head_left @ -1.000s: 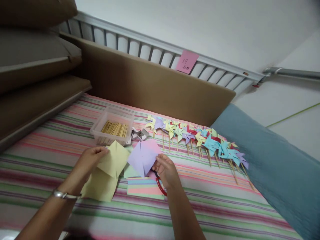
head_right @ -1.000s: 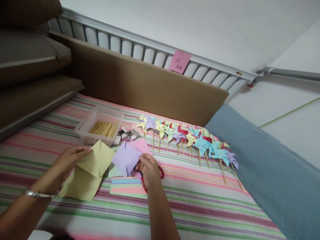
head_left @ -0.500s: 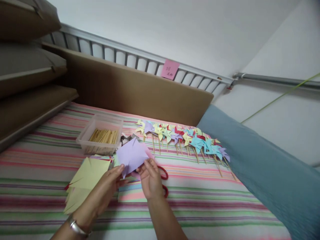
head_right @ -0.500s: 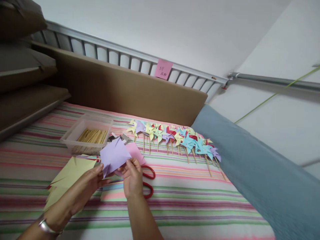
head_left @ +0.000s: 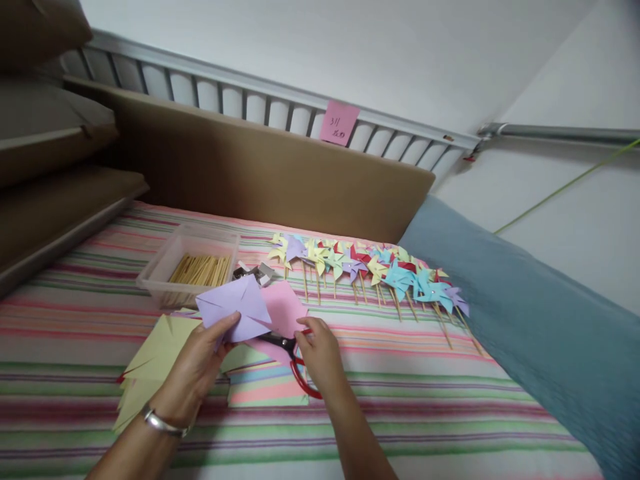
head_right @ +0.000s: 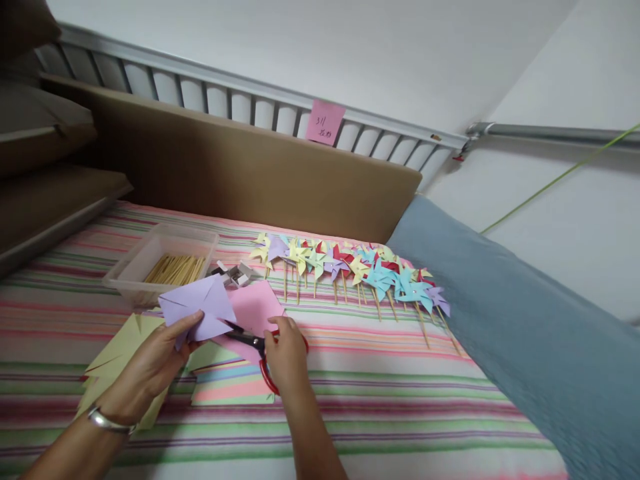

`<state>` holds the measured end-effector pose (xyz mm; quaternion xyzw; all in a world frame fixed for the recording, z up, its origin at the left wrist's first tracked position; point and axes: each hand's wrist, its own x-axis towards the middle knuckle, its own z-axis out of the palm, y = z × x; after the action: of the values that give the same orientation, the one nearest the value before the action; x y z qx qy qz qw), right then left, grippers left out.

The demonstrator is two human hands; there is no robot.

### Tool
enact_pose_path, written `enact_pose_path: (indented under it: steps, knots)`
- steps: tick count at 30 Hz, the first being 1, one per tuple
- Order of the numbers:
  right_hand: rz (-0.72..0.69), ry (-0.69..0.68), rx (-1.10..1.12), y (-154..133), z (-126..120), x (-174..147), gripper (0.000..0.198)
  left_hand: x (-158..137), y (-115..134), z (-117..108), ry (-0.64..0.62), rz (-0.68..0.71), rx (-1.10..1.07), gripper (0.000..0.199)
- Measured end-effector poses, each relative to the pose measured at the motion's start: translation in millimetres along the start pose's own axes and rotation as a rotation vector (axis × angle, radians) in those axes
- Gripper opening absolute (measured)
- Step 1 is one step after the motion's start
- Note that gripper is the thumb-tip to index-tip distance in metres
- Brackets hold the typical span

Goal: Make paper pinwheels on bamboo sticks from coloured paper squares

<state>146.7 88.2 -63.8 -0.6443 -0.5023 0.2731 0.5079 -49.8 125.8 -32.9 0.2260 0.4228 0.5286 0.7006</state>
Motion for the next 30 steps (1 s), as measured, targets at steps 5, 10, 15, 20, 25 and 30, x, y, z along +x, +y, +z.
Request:
enact_pose_path:
  steps: [5, 10, 15, 20, 25, 30]
  knots:
    - [-0.076, -0.024, -0.083, 6.6, -10.8, 0.2, 0.025, 1.5, 0.7, 3.0, -0.049, 0.003, 0.078, 0.036]
    - [0.129, -0.105, 0.268, -14.7, 0.9, -2.5, 0.017, 2.1, -6.0, 9.4, -0.131, -0.061, 0.187, 0.023]
    - [0.263, -0.275, 0.514, -20.5, 16.3, -3.1, 0.016, 4.1, -12.0, 8.4, -0.183, -0.103, 0.283, 0.027]
    - [0.301, -0.254, 0.502, -16.9, 21.3, -3.1, 0.018, 4.2, -8.4, 7.4, -0.281, -0.184, 0.316, 0.030]
    - [0.195, -0.259, 0.228, -14.6, 7.4, 0.3, 0.014, 7.1, -1.9, 3.7, -0.180, -0.121, 0.259, 0.026]
    - [-0.015, -0.115, -0.337, 7.3, -13.5, 3.5, 0.025, 11.3, 7.9, -2.1, -0.092, -0.058, 0.207, 0.025]
